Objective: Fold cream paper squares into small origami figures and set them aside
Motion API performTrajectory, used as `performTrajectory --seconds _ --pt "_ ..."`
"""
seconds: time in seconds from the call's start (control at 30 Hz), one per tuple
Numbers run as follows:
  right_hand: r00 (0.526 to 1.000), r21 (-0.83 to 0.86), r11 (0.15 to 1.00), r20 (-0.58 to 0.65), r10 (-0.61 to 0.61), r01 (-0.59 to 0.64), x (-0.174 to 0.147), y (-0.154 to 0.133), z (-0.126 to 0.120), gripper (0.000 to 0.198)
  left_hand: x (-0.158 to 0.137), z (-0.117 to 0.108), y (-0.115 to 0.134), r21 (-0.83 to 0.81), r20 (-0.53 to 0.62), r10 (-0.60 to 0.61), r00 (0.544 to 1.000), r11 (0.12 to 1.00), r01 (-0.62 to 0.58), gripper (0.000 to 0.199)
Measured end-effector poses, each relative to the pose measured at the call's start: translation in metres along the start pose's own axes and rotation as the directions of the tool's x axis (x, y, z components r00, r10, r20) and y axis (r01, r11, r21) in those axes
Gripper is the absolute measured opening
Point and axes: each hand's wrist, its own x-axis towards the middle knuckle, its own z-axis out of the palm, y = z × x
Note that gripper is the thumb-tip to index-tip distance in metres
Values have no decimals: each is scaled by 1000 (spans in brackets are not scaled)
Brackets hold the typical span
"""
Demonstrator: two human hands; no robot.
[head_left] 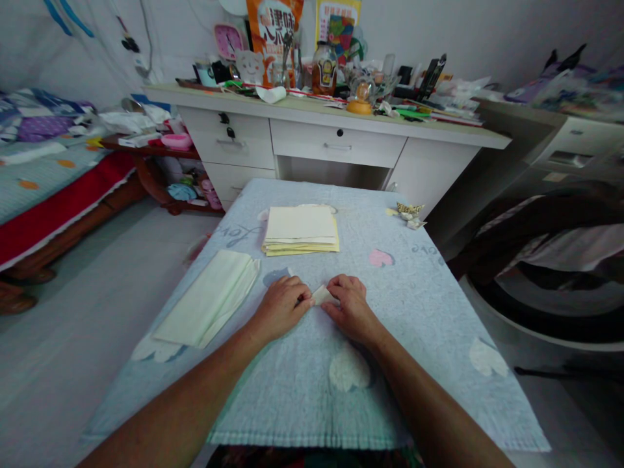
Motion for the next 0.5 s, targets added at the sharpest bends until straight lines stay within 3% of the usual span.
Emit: performTrajectory --seconds 0.23,0.5 --pt "987 64 991 -105 124 -118 -1 -1 -1 9 1 1 0 11 -3 -12 1000 1000 13 16" --pt "971 -21 986 -178 160 -166 0 4 7 20 0 6 2 38 -41 -50 998 998 52 20"
